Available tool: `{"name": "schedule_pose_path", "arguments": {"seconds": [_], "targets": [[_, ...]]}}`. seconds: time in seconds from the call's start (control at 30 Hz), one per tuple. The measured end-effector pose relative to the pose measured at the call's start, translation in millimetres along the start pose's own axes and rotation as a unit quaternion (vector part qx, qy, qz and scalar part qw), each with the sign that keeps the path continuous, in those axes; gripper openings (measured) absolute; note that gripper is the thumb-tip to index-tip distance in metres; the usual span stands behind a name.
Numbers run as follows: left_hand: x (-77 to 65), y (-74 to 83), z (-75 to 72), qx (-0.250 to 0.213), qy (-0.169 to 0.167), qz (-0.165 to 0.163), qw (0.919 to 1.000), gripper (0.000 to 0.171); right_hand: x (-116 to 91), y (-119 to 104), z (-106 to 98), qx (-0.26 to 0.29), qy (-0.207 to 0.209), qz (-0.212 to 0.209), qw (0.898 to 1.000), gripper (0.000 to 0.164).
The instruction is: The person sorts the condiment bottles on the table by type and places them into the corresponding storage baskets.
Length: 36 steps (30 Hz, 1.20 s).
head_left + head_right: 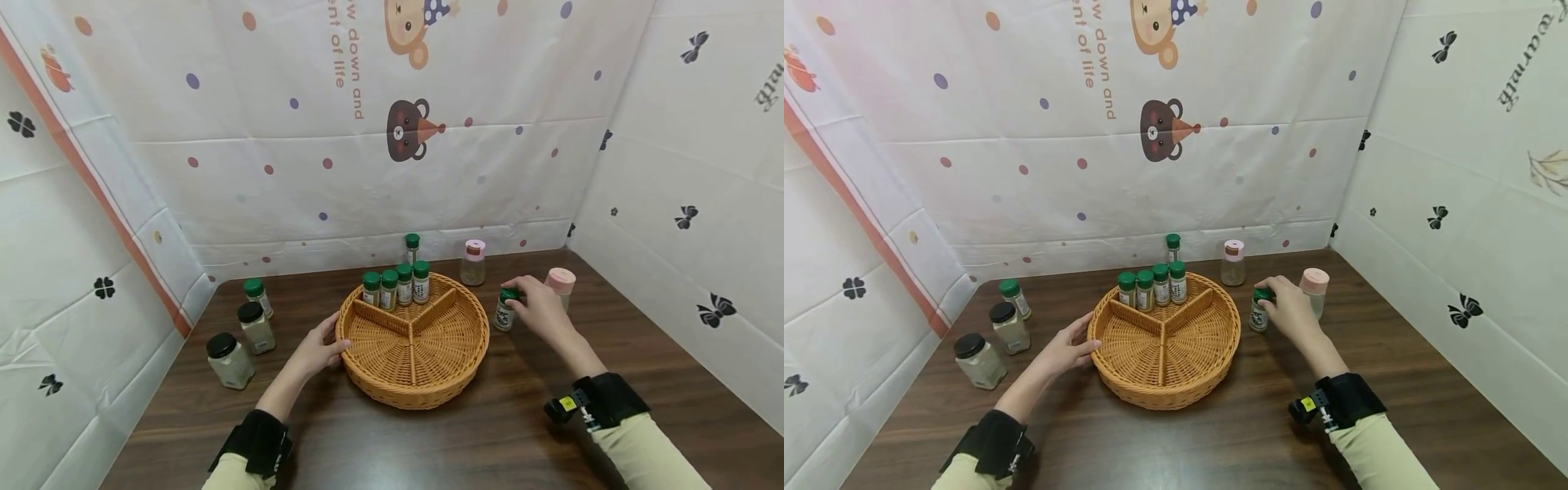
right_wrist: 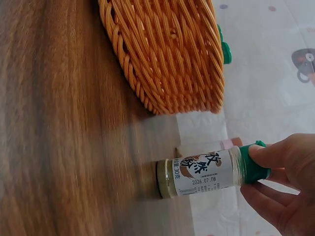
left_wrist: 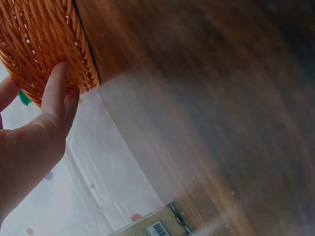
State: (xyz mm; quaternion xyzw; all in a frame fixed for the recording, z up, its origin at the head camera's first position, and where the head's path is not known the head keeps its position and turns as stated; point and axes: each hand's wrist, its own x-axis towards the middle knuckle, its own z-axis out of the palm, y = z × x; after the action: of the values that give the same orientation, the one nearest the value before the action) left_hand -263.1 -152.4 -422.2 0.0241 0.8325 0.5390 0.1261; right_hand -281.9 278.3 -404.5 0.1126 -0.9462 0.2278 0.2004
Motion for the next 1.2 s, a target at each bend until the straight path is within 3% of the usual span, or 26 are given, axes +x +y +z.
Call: {"name": "schedule_pose_path", "arguments": {"seconds": [0.93,1.2], "targets": [[4.4,-1.4,-1.7,-0.015,-0.017,0.017,0.9996,0.07,21,-8,5,0.012,-0.046,-0.005,0.999,0.026],[3.6,-2.5,-0.6,-0.005,-0.007,0.011,0.9999,0.069,22,-10,3,0.01,-0.028,-0.01,0.999,0.026]]}}
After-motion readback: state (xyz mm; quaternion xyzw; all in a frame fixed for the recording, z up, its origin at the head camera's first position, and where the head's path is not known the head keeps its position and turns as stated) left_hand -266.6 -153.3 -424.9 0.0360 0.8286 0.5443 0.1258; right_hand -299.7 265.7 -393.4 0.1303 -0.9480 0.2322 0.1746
